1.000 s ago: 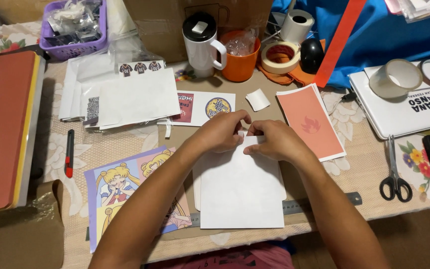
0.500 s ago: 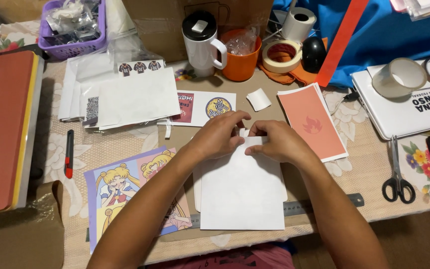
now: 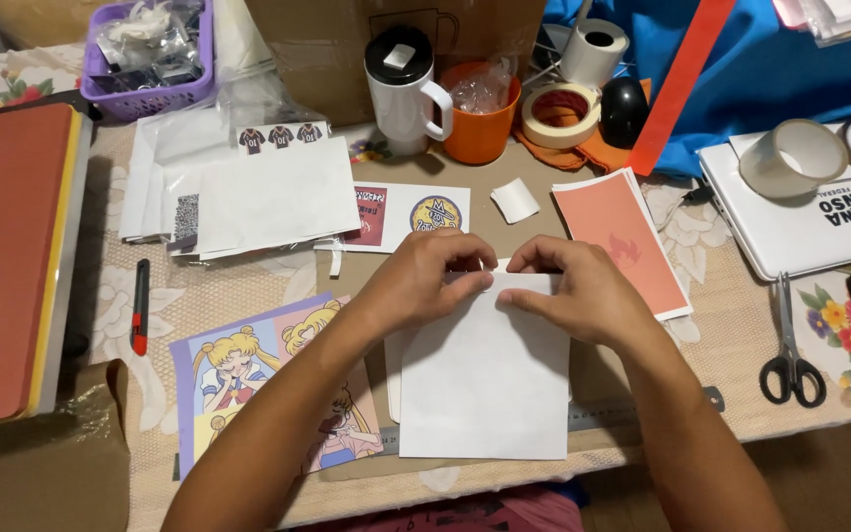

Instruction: The person assembles a small paper booklet by folding a white sheet and securing it with adhesive tape. They then use scissors to cut small strips of tape and place them on the table.

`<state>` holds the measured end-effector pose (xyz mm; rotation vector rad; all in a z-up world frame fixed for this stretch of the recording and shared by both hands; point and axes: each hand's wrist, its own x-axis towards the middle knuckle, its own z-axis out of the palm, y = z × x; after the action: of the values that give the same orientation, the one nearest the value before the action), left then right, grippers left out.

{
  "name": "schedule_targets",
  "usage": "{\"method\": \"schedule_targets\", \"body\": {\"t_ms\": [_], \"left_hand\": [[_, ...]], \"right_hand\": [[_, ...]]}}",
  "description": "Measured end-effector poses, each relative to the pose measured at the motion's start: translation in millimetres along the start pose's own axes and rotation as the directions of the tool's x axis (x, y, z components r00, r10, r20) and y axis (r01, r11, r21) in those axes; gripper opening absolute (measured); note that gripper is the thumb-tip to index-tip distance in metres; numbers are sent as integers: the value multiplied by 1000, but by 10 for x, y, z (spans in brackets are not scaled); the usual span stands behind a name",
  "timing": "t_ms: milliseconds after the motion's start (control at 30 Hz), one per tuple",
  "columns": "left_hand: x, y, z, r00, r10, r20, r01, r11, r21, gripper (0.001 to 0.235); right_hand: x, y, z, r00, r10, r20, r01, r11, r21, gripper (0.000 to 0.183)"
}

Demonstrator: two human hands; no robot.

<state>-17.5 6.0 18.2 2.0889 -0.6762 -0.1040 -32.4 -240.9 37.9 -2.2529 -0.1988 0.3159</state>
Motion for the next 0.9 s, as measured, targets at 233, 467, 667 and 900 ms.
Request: {"method": "schedule_targets", "body": {"t_ms": [233, 467, 667, 900], "left_hand": [[-137, 378, -212, 1000, 11, 24, -11, 1000, -1, 15], [-181, 655, -416, 968, 2, 249, -40, 988, 147, 17], [-292, 840, -490, 900, 17, 436, -177, 928, 329, 28], [-443, 903, -433, 935, 142, 324, -255, 906, 337, 38]], "right_hand": [[-406, -330, -149, 995, -64, -79, 68, 997, 47, 43], [-649, -275, 6, 941, -260, -216, 262, 965, -20, 41], [-848, -349, 50, 899, -347, -268, 341, 937, -72, 43], [-949, -392, 26, 859, -400, -319, 436, 899, 46, 54]]}}
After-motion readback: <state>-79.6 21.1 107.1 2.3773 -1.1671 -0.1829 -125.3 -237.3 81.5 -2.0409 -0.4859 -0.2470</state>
